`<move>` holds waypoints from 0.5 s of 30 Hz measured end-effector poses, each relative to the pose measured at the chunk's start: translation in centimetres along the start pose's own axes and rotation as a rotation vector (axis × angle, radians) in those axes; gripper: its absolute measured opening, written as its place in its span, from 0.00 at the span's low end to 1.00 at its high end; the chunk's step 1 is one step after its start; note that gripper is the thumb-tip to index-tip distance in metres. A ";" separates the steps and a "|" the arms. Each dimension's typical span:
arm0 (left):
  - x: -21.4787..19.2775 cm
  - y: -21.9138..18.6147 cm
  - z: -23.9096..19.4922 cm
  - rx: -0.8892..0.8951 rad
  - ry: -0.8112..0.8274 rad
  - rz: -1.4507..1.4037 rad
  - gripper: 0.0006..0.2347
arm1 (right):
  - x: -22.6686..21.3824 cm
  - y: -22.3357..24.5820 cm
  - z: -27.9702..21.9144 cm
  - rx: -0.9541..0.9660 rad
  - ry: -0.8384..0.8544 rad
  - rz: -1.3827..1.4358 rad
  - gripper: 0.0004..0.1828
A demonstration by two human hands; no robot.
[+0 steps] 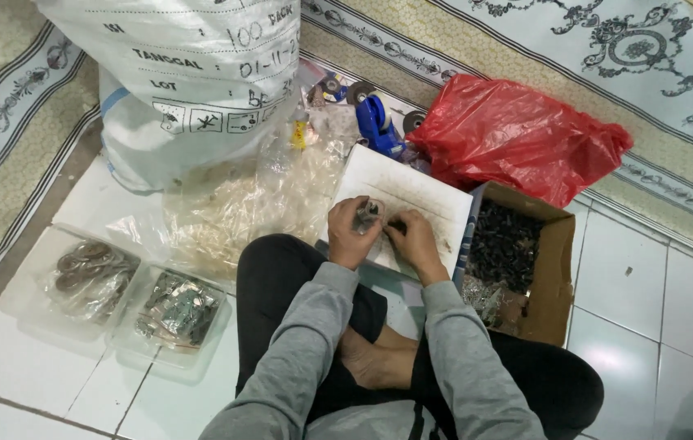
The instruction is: The person sits on the floor and sorts small metal parts from a cardboard box into a white container. They pick up individual pieces, inspect them, and place them into the container, repeating this process throughout the clip.
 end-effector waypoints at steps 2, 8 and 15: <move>-0.2 -0.2 0.0 -0.006 0.003 -0.008 0.20 | 0.0 0.3 -0.1 0.016 0.018 -0.019 0.11; 0.5 0.2 -0.4 0.009 0.046 -0.021 0.21 | -0.6 -0.1 -0.6 0.010 0.023 -0.096 0.10; 0.4 -0.2 -0.3 0.003 0.040 -0.020 0.21 | -3.0 1.9 -1.9 0.060 -0.012 0.064 0.17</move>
Point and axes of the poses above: each hand's wrist, its own z-axis towards the middle knuckle, its own x-axis out of the palm, y = z × x, the point moved 7 cm from there along z, towards the middle knuckle, and after that the axes turned 12 degrees about -y, right-handed, at the moved point
